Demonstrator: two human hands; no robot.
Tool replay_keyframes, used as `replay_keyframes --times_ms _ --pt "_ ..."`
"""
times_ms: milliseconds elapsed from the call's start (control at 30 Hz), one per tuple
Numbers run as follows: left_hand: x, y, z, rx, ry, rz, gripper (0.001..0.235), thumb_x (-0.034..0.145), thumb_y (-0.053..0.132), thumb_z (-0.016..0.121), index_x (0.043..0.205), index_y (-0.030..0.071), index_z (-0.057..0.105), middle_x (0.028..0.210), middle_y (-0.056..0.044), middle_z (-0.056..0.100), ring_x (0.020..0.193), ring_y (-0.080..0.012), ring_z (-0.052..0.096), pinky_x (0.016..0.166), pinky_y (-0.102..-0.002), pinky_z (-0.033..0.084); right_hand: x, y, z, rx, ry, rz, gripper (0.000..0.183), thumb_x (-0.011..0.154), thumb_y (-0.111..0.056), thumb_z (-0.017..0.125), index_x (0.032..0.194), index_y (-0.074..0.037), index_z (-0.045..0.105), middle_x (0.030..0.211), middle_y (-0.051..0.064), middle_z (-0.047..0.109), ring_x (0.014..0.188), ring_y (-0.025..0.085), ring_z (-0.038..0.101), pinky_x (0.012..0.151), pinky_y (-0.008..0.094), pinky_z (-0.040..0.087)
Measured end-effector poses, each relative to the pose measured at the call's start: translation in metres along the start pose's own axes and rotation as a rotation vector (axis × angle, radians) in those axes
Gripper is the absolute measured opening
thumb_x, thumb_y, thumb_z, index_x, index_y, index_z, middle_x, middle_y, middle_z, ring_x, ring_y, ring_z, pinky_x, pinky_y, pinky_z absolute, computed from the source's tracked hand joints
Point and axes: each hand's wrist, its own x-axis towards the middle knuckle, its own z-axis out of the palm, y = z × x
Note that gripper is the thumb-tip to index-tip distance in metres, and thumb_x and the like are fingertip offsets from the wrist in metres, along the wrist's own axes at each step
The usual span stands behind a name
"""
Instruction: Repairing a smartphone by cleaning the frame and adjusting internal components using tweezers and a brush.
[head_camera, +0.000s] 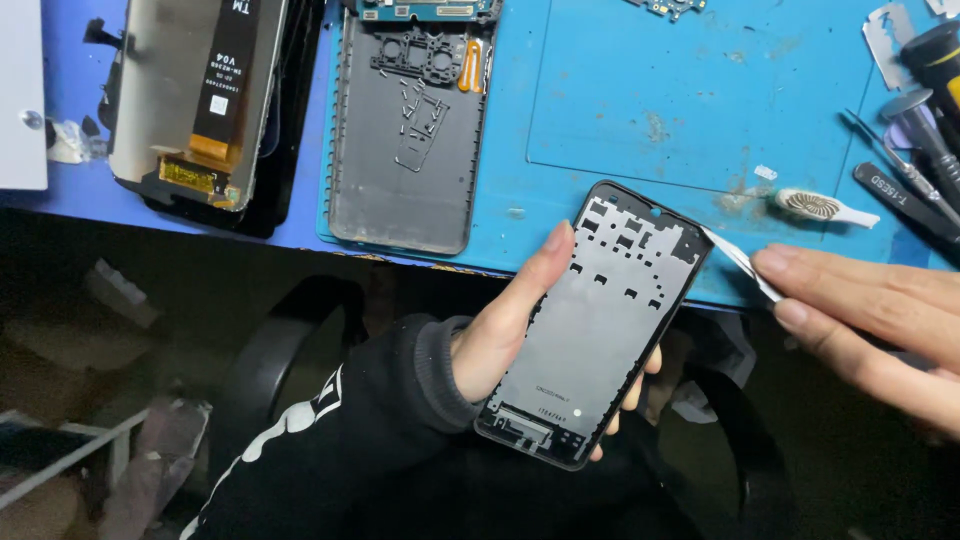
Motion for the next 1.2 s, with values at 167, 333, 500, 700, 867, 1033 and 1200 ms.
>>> replay_keyframes --times_ms 167,333,500,700,867,1033,1200 --pt "0.002 -0.001 -0.001 -0.010 -0.026 -0.004 0.098 0.105 0.086 0.024 0.133 -0.002 0.058 0.106 -0.020 0.066 0.084 -0.0303 0.070 0.072 -0.047 0.061 0.005 0.002 -0.004 -0.023 0.002 -0.067 0.030 0.088 -0.005 0.065 0.116 0.005 0.062 0.131 0.027 0.064 0.118 0.043 0.067 0.098 0.051 0.056" --pt "0.000 0.000 0.002 -0.006 -0.002 -0.017 0.097 0.104 0.084 0.024 0.138 0.000 0.058 0.107 -0.019 0.066 0.084 -0.0301 0.070 0.073 -0.048 0.061 -0.007 0.002 0.002 -0.007 0.004 -0.002 0.030 0.089 -0.003 0.064 0.118 0.004 0.061 0.132 0.026 0.064 0.119 0.042 0.068 0.098 0.052 0.056" --pt "0.001 -0.002 -0.001 0.026 -0.021 0.006 0.098 0.105 0.085 0.024 0.135 -0.002 0.058 0.107 -0.020 0.066 0.084 -0.0306 0.070 0.073 -0.048 0.061 0.007 -0.002 -0.007 -0.087 -0.057 -0.067 0.032 0.087 -0.005 0.059 0.117 0.006 0.061 0.132 0.028 0.063 0.118 0.043 0.067 0.097 0.051 0.056" --pt "0.001 -0.003 0.000 0.021 -0.017 0.005 0.097 0.104 0.085 0.025 0.140 0.000 0.058 0.108 -0.020 0.066 0.083 -0.0308 0.070 0.072 -0.048 0.061 0.020 -0.002 -0.011 -0.116 -0.026 -0.092 0.027 0.087 -0.003 0.063 0.111 0.009 0.063 0.129 0.029 0.064 0.118 0.043 0.067 0.099 0.051 0.056" --pt "0.002 -0.002 -0.003 -0.042 -0.028 -0.001 0.093 0.105 0.082 0.025 0.142 0.003 0.057 0.111 -0.019 0.067 0.083 -0.0314 0.070 0.071 -0.048 0.061 0.001 0.000 -0.003 -0.075 -0.006 -0.033 0.026 0.084 0.002 0.066 0.110 0.007 0.063 0.128 0.028 0.066 0.117 0.042 0.068 0.099 0.051 0.057" --pt "0.001 -0.002 -0.005 0.038 -0.036 0.006 0.098 0.104 0.085 0.024 0.140 0.000 0.057 0.107 -0.021 0.066 0.084 -0.0315 0.070 0.071 -0.048 0.061 0.005 -0.002 -0.010 -0.097 -0.015 -0.103 0.026 0.084 0.000 0.066 0.109 0.008 0.064 0.127 0.028 0.066 0.117 0.041 0.068 0.098 0.050 0.056" --pt "0.002 -0.002 -0.002 0.035 -0.034 0.017 0.096 0.104 0.084 0.024 0.141 0.002 0.057 0.109 -0.020 0.066 0.083 -0.0312 0.070 0.070 -0.048 0.061 -0.020 -0.010 -0.003 -0.023 0.023 0.072 0.034 0.084 -0.001 0.067 0.117 0.004 0.060 0.131 0.026 0.065 0.121 0.040 0.067 0.103 0.050 0.055"
